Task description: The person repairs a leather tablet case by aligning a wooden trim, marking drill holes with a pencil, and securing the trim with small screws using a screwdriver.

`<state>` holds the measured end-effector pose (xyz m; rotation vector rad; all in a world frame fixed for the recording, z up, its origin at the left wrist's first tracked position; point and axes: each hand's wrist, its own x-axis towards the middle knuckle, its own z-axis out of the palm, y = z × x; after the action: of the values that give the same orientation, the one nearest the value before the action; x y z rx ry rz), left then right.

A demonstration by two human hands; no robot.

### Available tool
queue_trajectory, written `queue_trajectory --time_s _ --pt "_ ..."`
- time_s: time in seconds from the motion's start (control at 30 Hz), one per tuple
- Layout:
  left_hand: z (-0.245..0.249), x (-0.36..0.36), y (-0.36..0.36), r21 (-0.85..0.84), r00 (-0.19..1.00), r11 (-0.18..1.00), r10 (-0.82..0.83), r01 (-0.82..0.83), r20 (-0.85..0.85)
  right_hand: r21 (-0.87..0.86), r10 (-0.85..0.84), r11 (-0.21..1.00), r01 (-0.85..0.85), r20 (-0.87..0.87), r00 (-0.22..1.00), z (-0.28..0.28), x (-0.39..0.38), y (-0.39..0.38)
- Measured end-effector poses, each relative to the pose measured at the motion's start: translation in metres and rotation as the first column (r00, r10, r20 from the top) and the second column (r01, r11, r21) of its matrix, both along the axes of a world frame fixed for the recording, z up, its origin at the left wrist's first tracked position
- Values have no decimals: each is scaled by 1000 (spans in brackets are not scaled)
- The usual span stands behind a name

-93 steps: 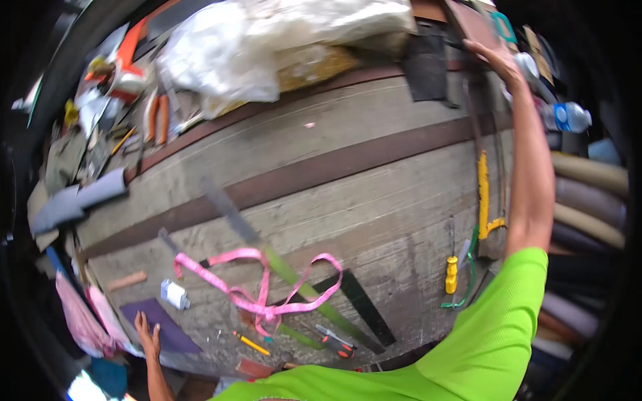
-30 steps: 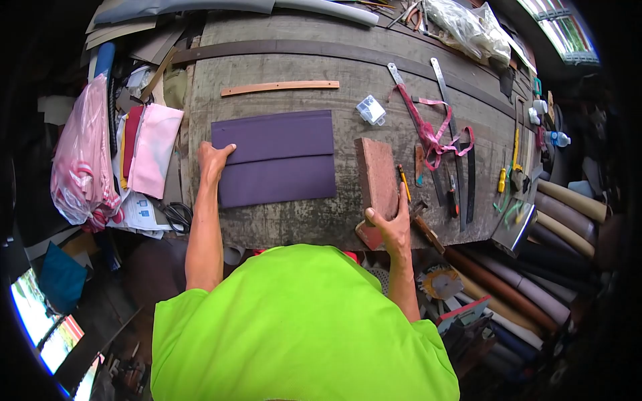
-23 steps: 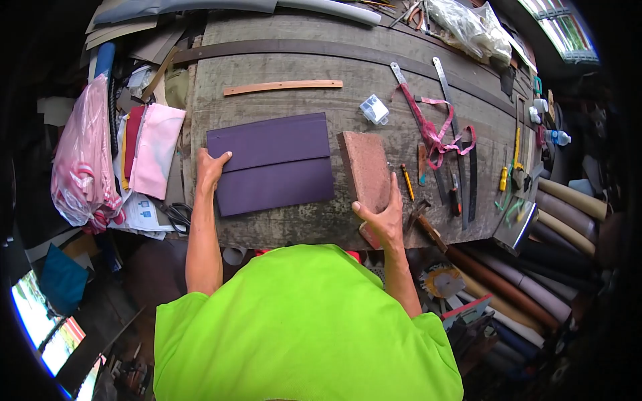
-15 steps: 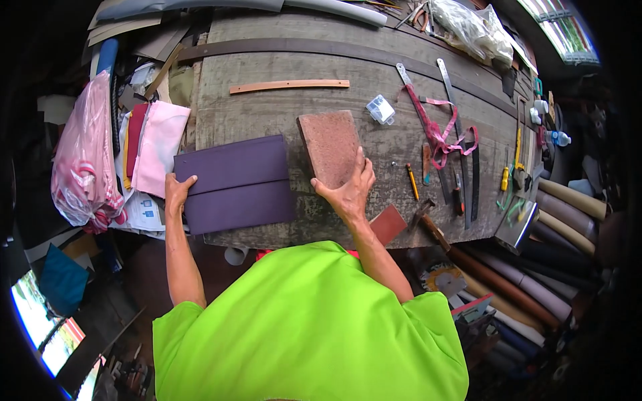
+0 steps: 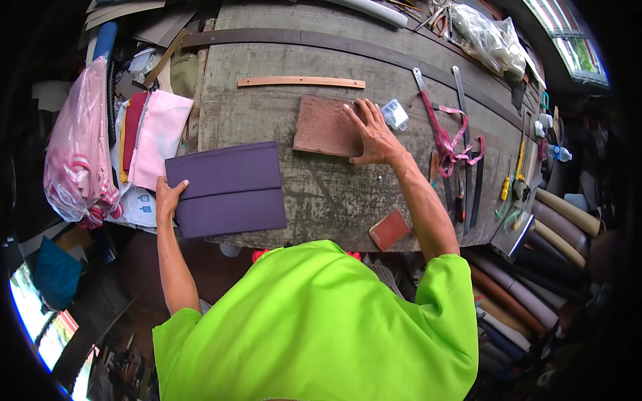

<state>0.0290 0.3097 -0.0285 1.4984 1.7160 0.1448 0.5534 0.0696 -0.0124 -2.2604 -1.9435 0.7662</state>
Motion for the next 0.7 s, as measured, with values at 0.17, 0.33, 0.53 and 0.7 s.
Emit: queue_trajectory --time_s 0.17,0.33,0.53,0.7 --pt "7 7 -3 -17 1000 1000 24 -24 9 -17 190 982 -190 19 982 -4 13 52" --pt "0 2 -4 -12 1000 1000 10 -10 8 -32 168 986 -166 100 981 -9 -1 69" --pt "3 6 -4 -5 999 1000 22 -21 34 -20 -404 887 461 -519 754 17 -165 15" --pt "-13 -8 -6 98 1000 995 4 -6 20 -125 -666 652 748 -565 487 -6 -226 32"
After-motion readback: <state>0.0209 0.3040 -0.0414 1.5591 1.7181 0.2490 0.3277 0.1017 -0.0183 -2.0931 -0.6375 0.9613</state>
